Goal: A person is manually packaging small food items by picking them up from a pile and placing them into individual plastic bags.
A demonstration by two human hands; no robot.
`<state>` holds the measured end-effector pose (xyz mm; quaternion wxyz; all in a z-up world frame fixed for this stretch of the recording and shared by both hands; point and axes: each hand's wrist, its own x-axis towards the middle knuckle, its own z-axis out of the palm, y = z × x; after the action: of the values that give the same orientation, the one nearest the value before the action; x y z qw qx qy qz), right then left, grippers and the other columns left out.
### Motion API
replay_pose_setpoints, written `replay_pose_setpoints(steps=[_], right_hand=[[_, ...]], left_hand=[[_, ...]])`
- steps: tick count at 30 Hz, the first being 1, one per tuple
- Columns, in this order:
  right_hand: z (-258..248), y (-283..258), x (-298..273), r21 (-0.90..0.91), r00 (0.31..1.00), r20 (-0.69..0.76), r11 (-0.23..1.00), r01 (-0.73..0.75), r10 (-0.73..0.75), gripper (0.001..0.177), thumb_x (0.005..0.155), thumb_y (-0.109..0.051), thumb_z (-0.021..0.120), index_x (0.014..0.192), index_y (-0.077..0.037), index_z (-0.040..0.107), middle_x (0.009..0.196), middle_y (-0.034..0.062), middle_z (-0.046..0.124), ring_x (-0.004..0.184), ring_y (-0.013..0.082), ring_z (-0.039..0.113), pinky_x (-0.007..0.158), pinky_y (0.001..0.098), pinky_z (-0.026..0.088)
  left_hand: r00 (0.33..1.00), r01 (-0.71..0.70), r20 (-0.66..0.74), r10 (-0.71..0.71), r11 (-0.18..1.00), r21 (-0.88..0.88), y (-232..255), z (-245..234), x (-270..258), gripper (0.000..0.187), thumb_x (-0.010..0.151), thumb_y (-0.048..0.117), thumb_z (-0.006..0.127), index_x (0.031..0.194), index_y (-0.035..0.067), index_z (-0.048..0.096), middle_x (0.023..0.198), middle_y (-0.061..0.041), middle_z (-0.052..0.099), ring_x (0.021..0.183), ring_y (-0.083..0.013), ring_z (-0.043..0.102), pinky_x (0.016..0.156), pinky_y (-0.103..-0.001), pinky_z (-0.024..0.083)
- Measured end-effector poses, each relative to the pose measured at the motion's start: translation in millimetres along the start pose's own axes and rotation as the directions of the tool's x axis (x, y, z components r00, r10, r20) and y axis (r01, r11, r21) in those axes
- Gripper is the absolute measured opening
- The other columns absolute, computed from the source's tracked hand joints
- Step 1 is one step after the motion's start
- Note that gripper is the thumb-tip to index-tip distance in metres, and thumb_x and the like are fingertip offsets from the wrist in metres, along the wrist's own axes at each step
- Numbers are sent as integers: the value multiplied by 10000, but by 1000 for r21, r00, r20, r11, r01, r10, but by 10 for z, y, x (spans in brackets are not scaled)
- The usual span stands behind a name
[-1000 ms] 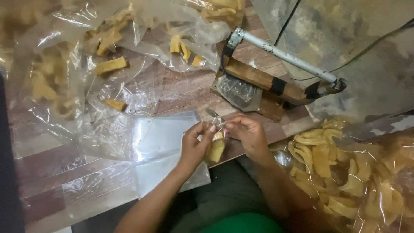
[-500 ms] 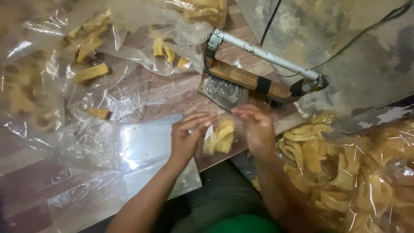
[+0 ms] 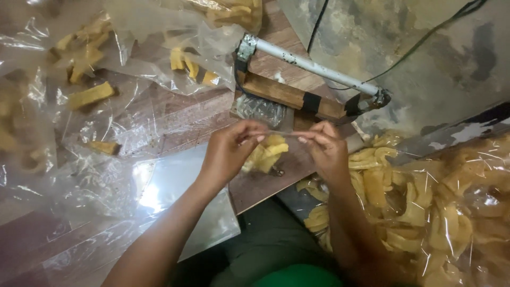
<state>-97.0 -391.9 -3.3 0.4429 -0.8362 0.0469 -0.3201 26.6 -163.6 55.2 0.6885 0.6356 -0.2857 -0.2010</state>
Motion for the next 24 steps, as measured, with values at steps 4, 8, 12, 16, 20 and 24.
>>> replay_pose_setpoints(steps=[4, 8, 12, 16, 20, 24], right_hand=[[-81, 129, 99, -171, 996, -84, 985, 16, -30, 106, 921, -185, 793, 930, -79, 787, 913, 92, 680, 924, 263, 674, 882, 389, 491], [102, -126, 329, 236, 967, -248, 972, 8, 52, 172, 1083, -144, 576, 1068, 9, 655, 922, 114, 688, 913, 196, 684, 913, 359, 529], [357, 144, 655, 477, 864, -464, 877, 57, 196, 116, 1048, -140, 603, 1023, -42, 659, 855, 56, 688, 801, 121, 702, 775, 254, 573], [434, -42, 805, 545, 704, -612, 837, 46, 360, 80, 986, -73, 675, 912, -43, 686, 767, 59, 707, 667, 113, 705, 660, 193, 543], [434, 0, 847, 550, 684, -628, 833, 53, 371, 75, 974, -97, 703, 908, -63, 693, 758, 50, 712, 656, 115, 709, 543, 143, 440], [450, 27, 859, 566, 672, -651, 816, 119, 353, 81, 957, -69, 721, 907, -10, 698, 742, 111, 698, 608, 157, 686, 607, 224, 543]], left_hand=[[913, -338, 148, 381, 500, 797, -73, 90, 267, 115, 905, 99, 672, 996, 143, 728, 800, -103, 748, 776, -315, 738, 651, -429, 585], [854, -418, 16, 520, 667, 616, -44, 262, 655, 58, 913, 44, 658, 961, 14, 646, 842, -221, 685, 872, -467, 689, 765, -530, 536], [945, -111, -299, 135, 989, 97, -250, 487, 1123, 146, 939, 231, 690, 1006, 107, 725, 888, -99, 728, 838, -210, 691, 700, -343, 565], [919, 36, -378, -115, 977, -211, -173, 589, 1223, 251, 887, 239, 726, 1050, 49, 753, 889, -76, 742, 753, -119, 628, 611, -213, 533], [900, 53, -382, -208, 924, -378, 0, 626, 1152, 284, 881, 210, 743, 1087, 14, 737, 885, -52, 720, 660, -49, 557, 545, -138, 478], [905, 39, -366, -216, 900, -434, -58, 600, 1227, 282, 873, 197, 764, 1069, -4, 738, 859, -77, 711, 610, -56, 574, 506, -155, 480]])
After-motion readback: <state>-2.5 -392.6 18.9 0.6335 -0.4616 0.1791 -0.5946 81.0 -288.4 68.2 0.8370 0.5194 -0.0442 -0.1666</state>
